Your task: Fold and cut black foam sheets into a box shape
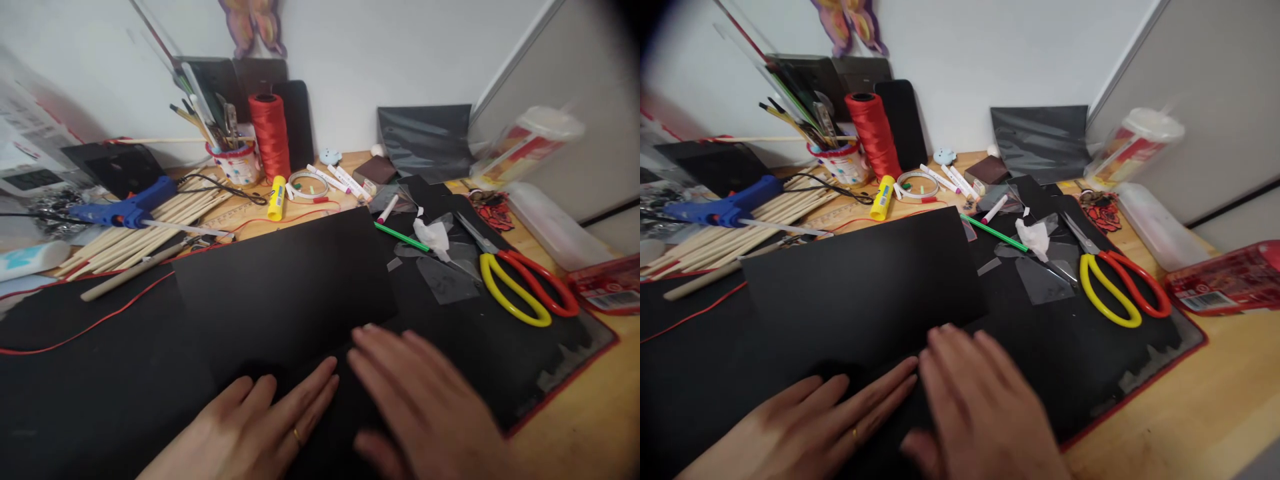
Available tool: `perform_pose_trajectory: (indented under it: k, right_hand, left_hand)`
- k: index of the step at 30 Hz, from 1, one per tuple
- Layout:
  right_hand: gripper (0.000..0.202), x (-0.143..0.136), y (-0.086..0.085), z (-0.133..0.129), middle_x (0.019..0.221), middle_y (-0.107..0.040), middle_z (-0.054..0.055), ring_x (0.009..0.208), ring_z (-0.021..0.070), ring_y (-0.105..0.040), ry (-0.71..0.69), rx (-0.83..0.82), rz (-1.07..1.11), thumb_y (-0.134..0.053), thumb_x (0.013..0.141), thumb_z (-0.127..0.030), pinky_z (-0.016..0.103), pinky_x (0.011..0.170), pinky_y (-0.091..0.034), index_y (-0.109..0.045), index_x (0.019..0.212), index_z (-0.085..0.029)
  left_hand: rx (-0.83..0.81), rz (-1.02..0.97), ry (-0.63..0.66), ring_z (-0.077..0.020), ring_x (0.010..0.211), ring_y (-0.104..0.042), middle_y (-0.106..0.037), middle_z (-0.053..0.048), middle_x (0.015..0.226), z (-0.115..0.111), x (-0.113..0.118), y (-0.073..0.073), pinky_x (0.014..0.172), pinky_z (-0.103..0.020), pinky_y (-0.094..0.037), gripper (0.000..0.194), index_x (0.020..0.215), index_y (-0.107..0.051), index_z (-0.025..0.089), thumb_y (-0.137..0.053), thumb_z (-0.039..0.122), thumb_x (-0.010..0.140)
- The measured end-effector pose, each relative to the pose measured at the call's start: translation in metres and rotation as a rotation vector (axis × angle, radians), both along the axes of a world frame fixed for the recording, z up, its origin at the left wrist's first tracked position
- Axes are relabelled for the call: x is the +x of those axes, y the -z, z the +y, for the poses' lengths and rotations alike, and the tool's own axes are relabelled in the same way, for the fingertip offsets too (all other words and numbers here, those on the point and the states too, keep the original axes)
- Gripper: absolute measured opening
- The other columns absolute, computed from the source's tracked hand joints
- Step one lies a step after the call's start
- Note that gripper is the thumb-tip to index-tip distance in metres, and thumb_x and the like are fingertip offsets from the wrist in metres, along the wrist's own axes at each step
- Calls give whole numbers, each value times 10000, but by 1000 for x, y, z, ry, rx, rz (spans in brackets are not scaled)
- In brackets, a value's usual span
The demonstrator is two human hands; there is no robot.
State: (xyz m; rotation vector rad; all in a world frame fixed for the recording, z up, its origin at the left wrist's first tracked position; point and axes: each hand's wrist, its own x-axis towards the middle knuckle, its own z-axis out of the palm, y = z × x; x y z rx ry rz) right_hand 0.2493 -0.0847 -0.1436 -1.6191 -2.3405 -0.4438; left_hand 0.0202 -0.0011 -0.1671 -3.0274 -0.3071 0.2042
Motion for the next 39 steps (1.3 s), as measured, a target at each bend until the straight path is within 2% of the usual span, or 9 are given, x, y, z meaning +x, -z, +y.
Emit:
perform_pose_trajectory:
  k: [1,3,7,14,20,22,26,32,39]
  right_hand:
    - [332,-9,3,0,1156,-629,30,1089,173,-538,-95,8,-14,-352,885,-230,289,883,-439,-601,1089,-148]
    - [378,-23,11,0,1196,-603,4,1126,138,-517,-143,-2,-50,-300,874,-121,247,893,-431,-576,1130,-152]
    - [407,-26,25,-2,1294,-518,57,1182,167,-470,-164,-96,-98,-275,899,-181,256,896,-440,-479,1242,-103]
    - [409,-15,28,-7,1304,-501,113,1203,191,-445,-189,-182,-67,-309,892,-177,263,905,-438,-458,1258,-71]
    - [430,0,25,-9,1293,-509,133,1189,192,-458,-176,-213,-71,-306,856,-157,266,883,-462,-466,1241,-51]
    - [441,9,19,-10,1285,-520,118,1180,185,-468,-159,-235,-86,-313,825,-135,266,872,-476,-479,1228,-65]
    - [477,30,7,-17,1278,-520,143,1165,207,-488,-126,-274,-119,-390,755,-144,287,830,-511,-485,1213,-52]
    - [652,45,7,-22,1317,-466,179,1208,242,-440,-117,-293,-120,-463,789,-492,331,834,-511,-457,1240,-21]
    - [370,36,6,-21,1270,-541,-28,1167,104,-475,-248,-230,-103,-376,868,-229,235,862,-472,-514,1208,-193]
  left_hand:
    - [-6,-2,1,-163,843,-571,-446,-1,1359,0,-1,2,723,-327,-457,639,1355,-326,267,-390,45,759]
    - [-15,-17,2,-157,840,-581,-586,19,1195,-1,-1,4,720,-320,-457,583,1299,-403,275,-373,32,770]
    - [6,-87,-8,-156,834,-592,-636,19,1104,-1,0,2,717,-319,-447,569,1290,-410,256,-361,30,770]
    - [-7,-52,-4,-143,860,-570,-523,25,1294,1,4,-6,709,-303,-448,652,1360,-315,244,-394,41,746]
    - [70,60,8,-181,860,-571,-178,-15,1489,-1,3,-2,702,-357,-477,786,1415,-172,216,-385,16,684]
    - [84,82,19,-175,811,-578,-124,-34,1498,-2,4,-4,666,-353,-486,786,1418,-158,208,-385,21,689]
    - [75,107,49,-153,767,-588,-152,-54,1489,0,7,-9,635,-309,-496,762,1416,-168,202,-378,25,705]
    - [54,96,46,-168,831,-601,-127,-65,1487,3,9,-12,677,-312,-508,751,1418,-158,196,-379,40,718]
    - [36,117,60,-176,859,-607,-136,-89,1484,1,9,-12,714,-323,-506,730,1417,-156,160,-377,34,733]
